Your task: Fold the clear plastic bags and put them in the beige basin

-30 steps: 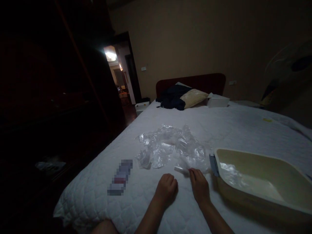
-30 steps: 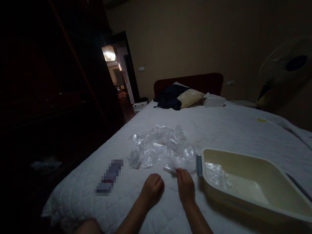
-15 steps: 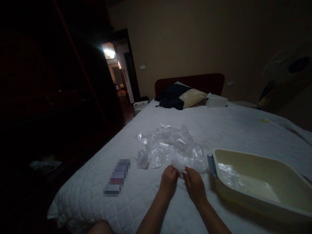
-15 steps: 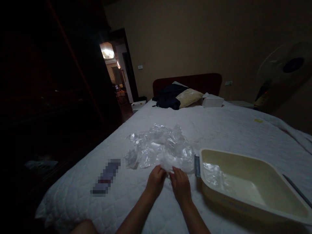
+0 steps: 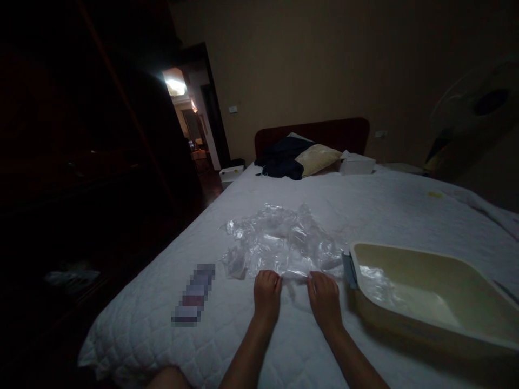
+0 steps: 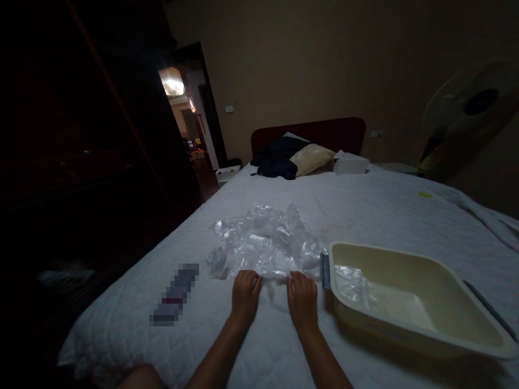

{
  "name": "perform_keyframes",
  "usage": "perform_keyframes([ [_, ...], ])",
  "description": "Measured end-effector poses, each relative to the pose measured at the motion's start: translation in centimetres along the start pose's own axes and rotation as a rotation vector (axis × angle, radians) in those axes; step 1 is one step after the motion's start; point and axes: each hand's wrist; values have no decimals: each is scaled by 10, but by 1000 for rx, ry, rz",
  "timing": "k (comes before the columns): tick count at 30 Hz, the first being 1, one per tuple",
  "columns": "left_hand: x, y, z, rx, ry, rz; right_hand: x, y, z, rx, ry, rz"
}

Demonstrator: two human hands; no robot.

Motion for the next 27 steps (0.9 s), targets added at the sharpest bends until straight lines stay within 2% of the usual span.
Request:
perform_keyframes([
  [3,12,0,4,-3,74,-19,2,0,-2,-70,14,72],
  [5,20,0,8,52,185,-1,4,-1,-4,-111,-7,85],
  [11,47,-2,22,469,710,253,11,-1,-5,-117,-85,116],
  [14,57,6,23,644,989,338,16,0,-4,-87,-128,154],
  [16,59,16,21,733,1141,338,22,2,-4,-57,-154,177],
  [18,56,26,19,817,1224,344,28,5,-5,-1,-175,195],
  [21,48,38,15,958,1228,394,37,9,-9,157,-211,186],
  [23,43,42,14,975,1220,343,42,12,-12,274,-235,155],
  [27,36,45,16,843,1193,136,50,18,-21,401,-262,96],
])
Point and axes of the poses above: each hand's wrist, its own y-axis away from the middle knuckle, its own x-axis out of the back of the hand, z = x × y, and after that the axes turned 14 degrees about y, right-handed
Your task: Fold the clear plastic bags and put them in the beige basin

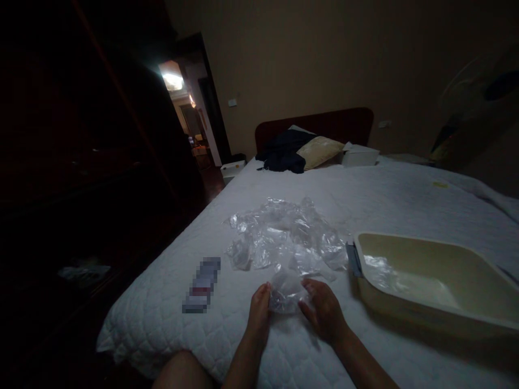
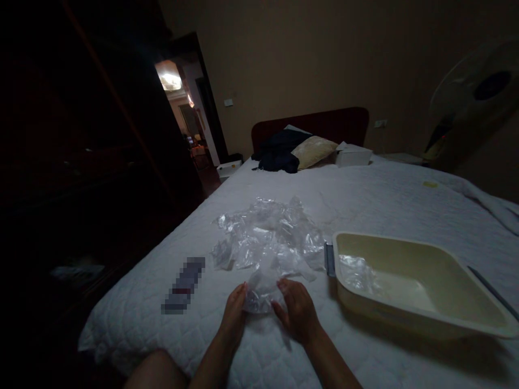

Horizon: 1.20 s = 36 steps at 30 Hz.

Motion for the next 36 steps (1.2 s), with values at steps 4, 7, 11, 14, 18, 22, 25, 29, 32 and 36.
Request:
perform_keyframes([
  [4,0,2,-6,7,-129,-145,0,1,-7,68,-34,-80],
  [7,1,5,-9,58,-143,-326,-3,3,-6,74,-17,-115],
  [11,0,4,-8,51,-155,-365,-6,5,-4,28,-28,-100],
  [14,1,1,-6,75,-110,-278,-3,1,-6,-51,-64,-166],
  [18,3,-3,-7,78,1,-186,3,-5,-10,-115,-107,-216],
  [22,3,-1,-5,64,30,-135,6,-2,-11,-183,-173,-232],
  [25,5,-1,-1,100,161,-143,5,2,-10,-390,-287,-198],
  [29,14,-5,1,124,379,-167,6,1,-6,-827,-547,-173],
  [32,17,-7,1,143,425,-183,6,-2,2,-1048,-800,-164],
  [36,14,-4,4,163,456,-188,2,-1,16,-1239,-1078,-117],
])
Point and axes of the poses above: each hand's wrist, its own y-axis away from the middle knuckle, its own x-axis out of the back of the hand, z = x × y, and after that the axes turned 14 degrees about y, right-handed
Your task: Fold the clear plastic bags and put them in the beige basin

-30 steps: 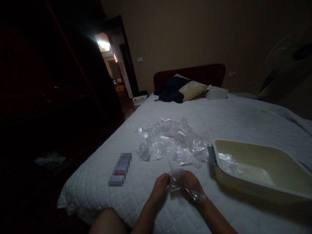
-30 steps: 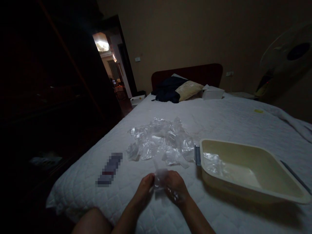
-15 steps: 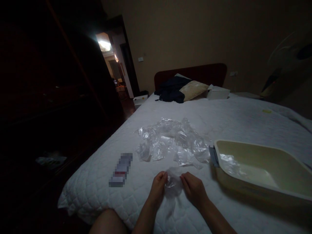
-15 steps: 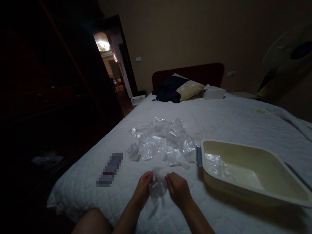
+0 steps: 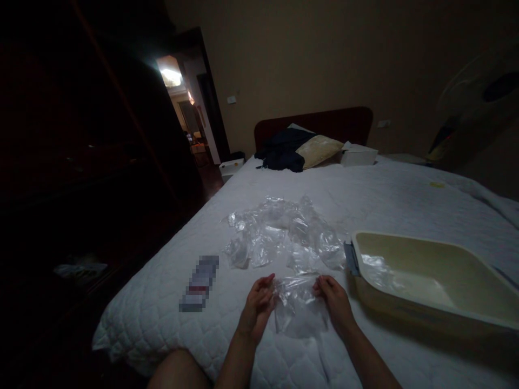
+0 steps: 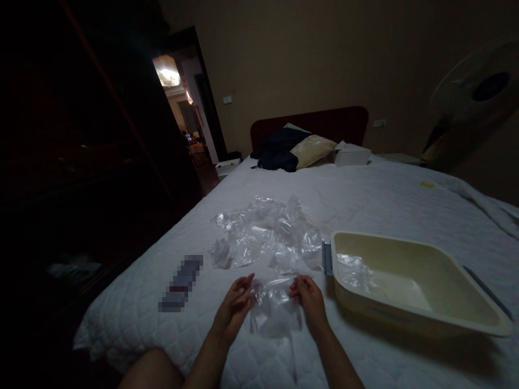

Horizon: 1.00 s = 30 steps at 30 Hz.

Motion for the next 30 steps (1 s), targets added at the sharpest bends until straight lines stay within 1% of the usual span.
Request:
perform_keyframes([
  [3,-6,4,1,29,-21,22,7,-6,2,-147,-229,-51],
  [5,-7,5,0,50,-77,42,11,-6,1,-247,-341,-152],
  [7,-7,4,-2,75,-121,51,14,-5,-2,-291,-395,-271],
  [9,-4,1,-4,91,-138,53,17,-3,-5,-263,-414,-347],
  [12,0,-1,-6,93,-137,42,22,-1,-7,-163,-370,-397],
  [14,1,-1,-7,115,-145,2,26,0,-6,-89,-316,-416],
  [17,0,2,-5,150,-173,-98,30,4,-6,7,-289,-440],
  [19,-3,5,-3,160,-214,-158,31,8,-6,7,-297,-465],
  [21,-6,8,-1,176,-293,-182,32,11,-6,-42,-280,-495],
  [24,-8,8,-3,189,-381,-126,30,13,-4,-66,-201,-517],
  [27,-5,6,-7,145,-371,-66,25,12,0,-32,-127,-524],
  [30,-1,3,-10,115,-335,-55,22,13,0,-40,-106,-536],
])
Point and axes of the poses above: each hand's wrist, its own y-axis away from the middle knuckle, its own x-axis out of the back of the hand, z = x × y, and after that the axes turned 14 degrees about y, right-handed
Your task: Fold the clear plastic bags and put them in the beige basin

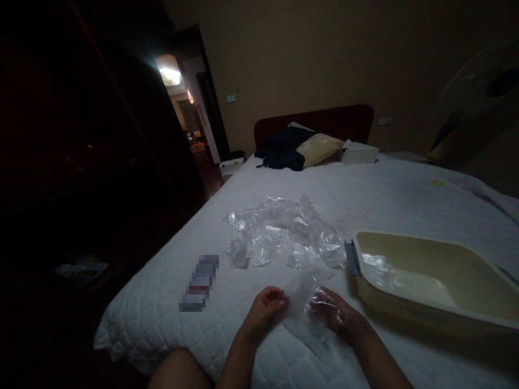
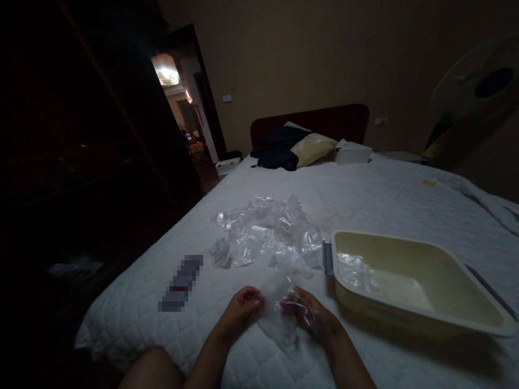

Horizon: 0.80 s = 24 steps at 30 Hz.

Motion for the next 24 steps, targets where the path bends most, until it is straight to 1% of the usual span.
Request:
perform_keyframes([
  [4,0,0,6,-30,201,-6,0,4,-3,-44,-55,-36],
  [6,0,1,11,-36,312,-31,1,4,-5,-70,-154,-70],
  [8,0,2,15,-11,396,-56,1,1,-7,-110,-265,-77],
  [12,4,3,18,69,469,-65,0,-9,-11,-207,-457,17],
  [14,6,3,18,74,474,-72,-2,-13,-13,-202,-518,31],
  [16,7,3,17,71,459,-84,-4,-14,-13,-190,-518,13],
  [20,7,2,13,49,375,-80,-10,-11,-15,-219,-418,-48],
  [24,9,-1,5,19,231,-14,-13,-8,-15,-195,-316,-80],
])
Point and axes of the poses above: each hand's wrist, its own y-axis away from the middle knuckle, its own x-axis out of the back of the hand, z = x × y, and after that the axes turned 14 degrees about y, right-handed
